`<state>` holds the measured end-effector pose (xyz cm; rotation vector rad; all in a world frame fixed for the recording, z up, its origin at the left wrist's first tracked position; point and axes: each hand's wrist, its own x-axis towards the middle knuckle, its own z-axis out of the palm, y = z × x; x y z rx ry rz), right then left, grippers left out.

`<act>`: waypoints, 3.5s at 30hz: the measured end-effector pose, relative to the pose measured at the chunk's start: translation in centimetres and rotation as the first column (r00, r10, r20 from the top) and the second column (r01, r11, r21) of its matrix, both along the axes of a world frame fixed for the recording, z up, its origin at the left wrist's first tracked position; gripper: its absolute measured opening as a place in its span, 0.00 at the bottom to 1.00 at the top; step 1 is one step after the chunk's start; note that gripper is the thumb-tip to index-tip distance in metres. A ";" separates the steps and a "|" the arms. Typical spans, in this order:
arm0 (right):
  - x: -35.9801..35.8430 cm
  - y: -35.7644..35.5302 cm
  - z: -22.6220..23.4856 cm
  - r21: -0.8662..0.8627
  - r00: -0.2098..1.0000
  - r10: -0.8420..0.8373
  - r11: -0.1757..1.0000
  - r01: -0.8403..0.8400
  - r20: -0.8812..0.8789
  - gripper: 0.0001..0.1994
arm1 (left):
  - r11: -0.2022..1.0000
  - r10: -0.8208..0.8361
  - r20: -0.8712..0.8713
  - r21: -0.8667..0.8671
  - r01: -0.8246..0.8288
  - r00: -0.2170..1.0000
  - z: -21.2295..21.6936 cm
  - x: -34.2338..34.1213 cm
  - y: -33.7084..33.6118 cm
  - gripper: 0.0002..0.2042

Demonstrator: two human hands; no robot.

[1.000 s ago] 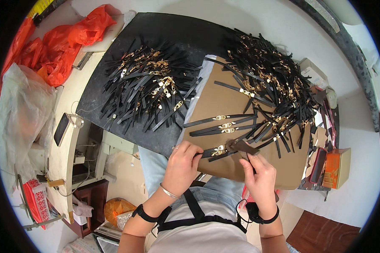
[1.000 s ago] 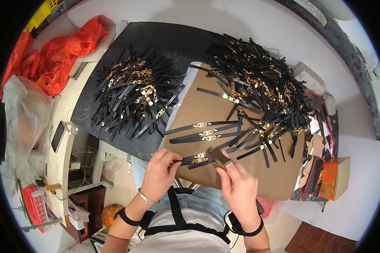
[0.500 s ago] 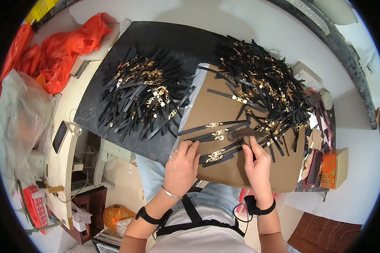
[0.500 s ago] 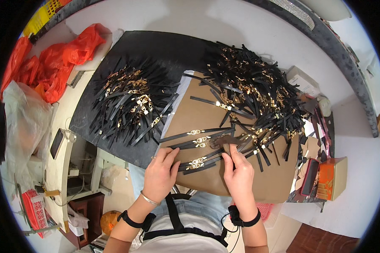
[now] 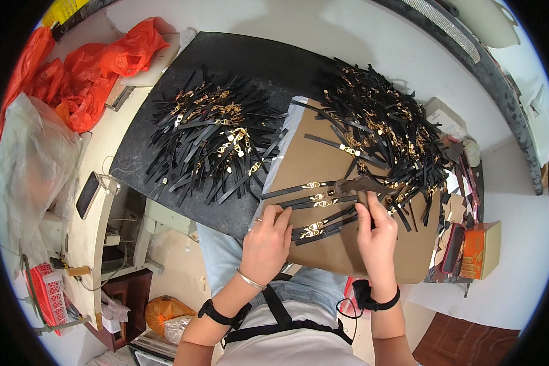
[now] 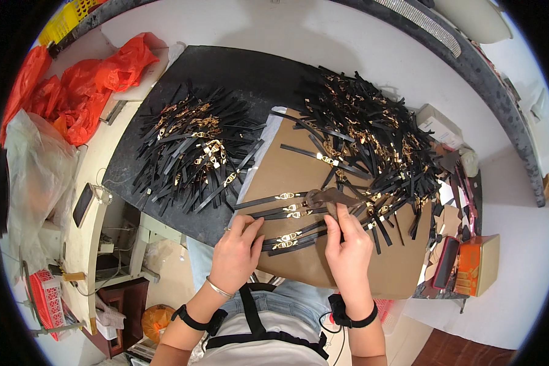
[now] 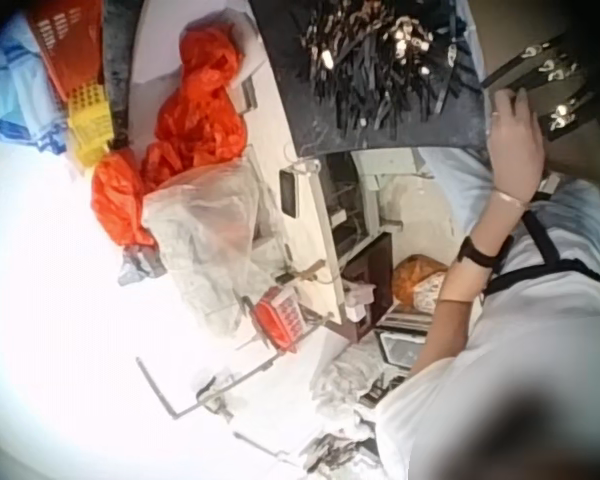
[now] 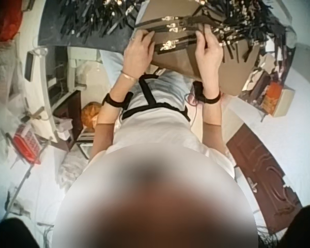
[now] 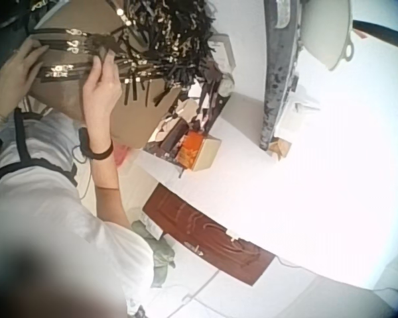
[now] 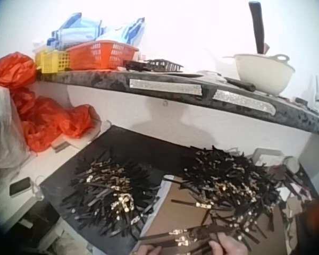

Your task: Manually assembling black straps by attaching gold buckles and securing them with a hammer on a workbench.

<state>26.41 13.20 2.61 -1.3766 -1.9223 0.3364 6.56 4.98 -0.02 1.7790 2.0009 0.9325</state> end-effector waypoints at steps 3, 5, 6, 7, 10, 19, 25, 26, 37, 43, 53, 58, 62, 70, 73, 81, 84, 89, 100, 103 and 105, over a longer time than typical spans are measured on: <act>-0.3 0.2 0.3 -0.069 0.993 0.053 0.997 -0.046 0.109 0.16 | 1.000 -0.001 -0.005 0.008 0.001 1.000 0.0 0.0 0.0 0.15; -0.9 -0.1 2.4 -0.160 0.976 0.068 0.987 -0.034 0.208 0.15 | 1.000 0.010 -0.009 0.003 -0.010 1.000 -0.2 -0.3 0.0 0.15; -1.0 -0.4 2.3 -0.125 0.984 0.052 0.992 -0.030 0.173 0.15 | 1.000 -0.008 -0.018 0.020 0.009 1.000 -0.2 -0.3 0.0 0.16; -1.3 -0.6 1.5 -0.126 0.984 0.050 0.992 -0.028 0.174 0.15 | 0.999 -0.027 -0.027 0.036 0.028 0.999 -0.3 -0.3 0.0 0.16; -2.2 -0.7 -0.4 -0.069 0.983 0.162 0.985 -0.156 0.091 0.16 | 0.998 -0.016 -0.055 0.051 0.019 0.998 -0.3 -0.1 0.1 0.16; -1.7 1.8 -0.7 -0.056 0.997 0.047 0.997 -0.044 0.053 0.17 | 1.000 -0.008 -0.013 0.007 0.008 1.000 -0.1 0.1 -0.2 0.16; -3.7 1.5 0.8 -0.107 0.989 0.121 0.988 -0.112 0.086 0.16 | 0.998 -0.026 -0.074 0.048 0.030 0.997 -0.4 -0.2 -0.1 0.18; -3.9 1.5 -0.2 0.001 0.987 0.154 0.988 -0.154 -0.043 0.16 | 0.998 -0.033 -0.073 0.049 0.037 0.997 -0.2 -0.2 0.0 0.18; 7.0 -2.4 -0.1 -0.442 0.875 -0.251 0.896 0.048 -0.415 0.22 | 0.929 -0.363 -0.132 -0.131 0.347 0.922 -0.2 0.4 3.0 0.56; 12.1 -4.1 -2.9 -0.487 0.743 -0.431 0.858 0.162 -0.512 0.23 | 0.950 -0.310 -0.112 -0.054 0.306 0.944 -0.1 1.0 4.2 0.52; 13.2 -3.9 -4.6 -0.562 0.572 -0.491 0.825 0.063 -0.657 0.25 | 0.925 -0.373 -0.052 -0.102 0.367 0.926 0.1 0.1 8.0 0.31; 13.4 -3.6 -4.9 -0.595 0.542 -0.507 0.804 0.016 -0.670 0.24 | 0.915 -0.394 -0.100 -0.140 0.380 0.914 0.2 1.8 8.0 0.17; 13.5 -3.7 -5.0 -0.599 0.532 -0.514 0.801 0.018 -0.673 0.24 | 0.923 -0.374 -0.284 -0.212 0.323 0.883 -0.3 3.2 7.4 0.17; 13.9 -3.8 -5.1 -0.614 0.533 -0.514 0.789 -0.014 -0.672 0.25 | 0.928 -0.373 -0.286 -0.140 0.347 0.883 -0.5 -1.1 8.6 0.15; 14.1 -3.8 -5.4 -0.589 0.528 -0.473 0.806 -0.064 -0.705 0.25 | 0.941 -0.134 -0.224 -0.335 0.053 0.965 5.5 -6.7 10.7 0.12; 14.3 -3.9 -4.6 -0.616 0.510 -0.507 0.785 -0.061 -0.695 0.24 | 0.971 -0.127 -0.539 0.105 0.216 0.833 6.2 -5.9 15.9 0.29; 13.8 -3.7 -4.6 -0.620 0.492 -0.508 0.779 -0.088 -0.708 0.24 | 0.887 -0.424 -0.415 -0.011 0.462 0.805 4.5 0.9 17.9 0.31; 13.5 -3.4 -4.8 -0.621 0.507 -0.489 0.774 -0.124 -0.710 0.23 | 0.880 -0.464 -0.360 -0.087 0.466 0.809 0.3 4.8 21.6 0.33; 14.1 -3.6 -4.8 -0.620 0.550 -0.475 0.778 -0.104 -0.687 0.25 | 0.890 -0.449 -0.361 -0.102 0.444 0.817 -0.1 3.6 16.3 0.13; 13.8 -3.6 -4.6 -0.622 0.534 -0.493 0.779 -0.080 -0.687 0.24 | 0.876 -0.474 -0.271 -0.240 0.418 0.838 1.4 3.0 11.8 0.13; 13.9 -3.6 -4.8 -0.623 0.541 -0.492 0.779 -0.077 -0.682 0.25 | 0.851 -0.514 -0.162 -0.224 0.475 0.843 1.8 2.3 9.6 0.15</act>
